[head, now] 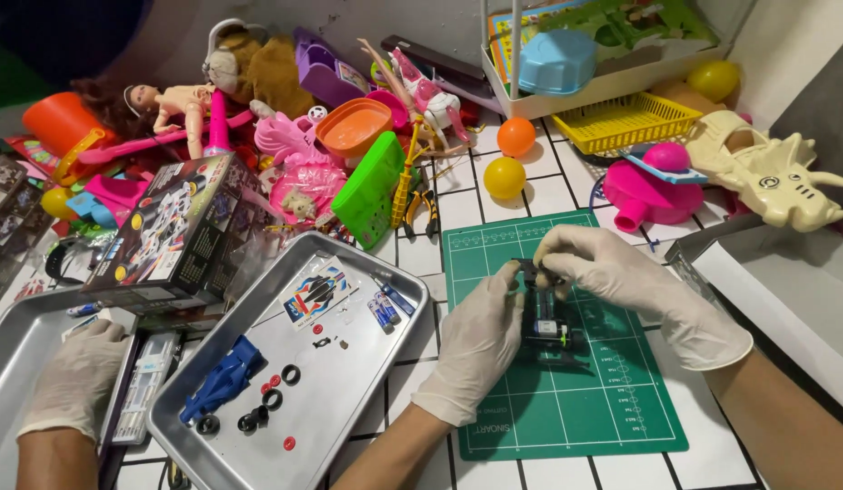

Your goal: Assembling a Mini 4WD toy car by inserting batteries and adjusting the motor and gear assembly on a workspace.

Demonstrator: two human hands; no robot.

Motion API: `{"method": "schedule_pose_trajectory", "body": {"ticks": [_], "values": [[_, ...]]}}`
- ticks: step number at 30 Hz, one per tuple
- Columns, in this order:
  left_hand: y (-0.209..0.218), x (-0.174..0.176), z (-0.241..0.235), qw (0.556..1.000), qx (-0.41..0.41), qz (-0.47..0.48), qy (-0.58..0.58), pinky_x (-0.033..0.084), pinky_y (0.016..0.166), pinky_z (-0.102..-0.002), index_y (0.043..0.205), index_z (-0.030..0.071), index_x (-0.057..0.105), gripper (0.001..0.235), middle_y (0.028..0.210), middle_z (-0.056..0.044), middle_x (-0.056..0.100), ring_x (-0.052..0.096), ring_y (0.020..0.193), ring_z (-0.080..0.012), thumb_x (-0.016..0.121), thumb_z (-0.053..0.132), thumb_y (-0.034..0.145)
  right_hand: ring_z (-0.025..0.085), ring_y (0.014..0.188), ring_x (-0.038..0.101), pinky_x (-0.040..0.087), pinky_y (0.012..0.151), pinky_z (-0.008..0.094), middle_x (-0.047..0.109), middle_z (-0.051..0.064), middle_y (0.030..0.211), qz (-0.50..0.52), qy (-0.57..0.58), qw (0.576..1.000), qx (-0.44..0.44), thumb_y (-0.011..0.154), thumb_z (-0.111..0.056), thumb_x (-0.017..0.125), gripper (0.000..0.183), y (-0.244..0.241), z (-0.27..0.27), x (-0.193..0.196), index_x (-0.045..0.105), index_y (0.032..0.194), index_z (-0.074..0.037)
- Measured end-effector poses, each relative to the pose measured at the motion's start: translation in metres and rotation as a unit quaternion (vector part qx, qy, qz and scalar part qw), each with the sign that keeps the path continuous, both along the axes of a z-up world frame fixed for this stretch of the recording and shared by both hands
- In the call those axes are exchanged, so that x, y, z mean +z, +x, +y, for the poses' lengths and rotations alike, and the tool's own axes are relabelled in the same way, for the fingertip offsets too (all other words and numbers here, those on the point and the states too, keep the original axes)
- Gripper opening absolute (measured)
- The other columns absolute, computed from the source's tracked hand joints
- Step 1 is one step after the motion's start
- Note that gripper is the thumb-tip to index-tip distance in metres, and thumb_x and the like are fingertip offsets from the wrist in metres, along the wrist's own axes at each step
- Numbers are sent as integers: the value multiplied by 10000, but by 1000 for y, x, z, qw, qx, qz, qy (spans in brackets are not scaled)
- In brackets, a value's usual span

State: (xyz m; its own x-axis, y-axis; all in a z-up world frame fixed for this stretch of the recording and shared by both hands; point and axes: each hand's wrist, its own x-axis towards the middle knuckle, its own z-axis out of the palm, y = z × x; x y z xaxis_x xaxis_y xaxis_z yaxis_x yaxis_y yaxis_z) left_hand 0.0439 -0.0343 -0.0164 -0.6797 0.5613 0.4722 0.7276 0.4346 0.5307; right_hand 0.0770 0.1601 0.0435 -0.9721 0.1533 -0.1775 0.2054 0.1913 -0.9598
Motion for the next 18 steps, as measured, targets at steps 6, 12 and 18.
{"method": "schedule_pose_trajectory", "body": {"ticks": [6,12,18], "values": [[-9,14,2,983,-86,43,155,616,848,-372,1319,152,631,407,1120,-59,700,747,997,-278,727,67,932,232,612,685,516,596,316,777,190,716,-43,3,998,46,896,-93,741,120,9,-4,13,802,940,1],[-9,3,10,966,-116,-23,230,635,802,-353,1253,121,704,364,1033,-84,770,775,928,-247,768,28,907,248,538,673,484,540,300,749,222,665,-32,-55,997,36,880,-80,771,134,4,5,-8,745,962,24],[-15,7,8,969,-115,-53,211,639,771,-323,1157,127,758,292,997,-71,793,789,888,-250,804,64,875,224,576,719,482,561,278,795,203,720,-30,-12,998,46,932,-91,683,140,4,13,-9,740,1033,-11]]}}
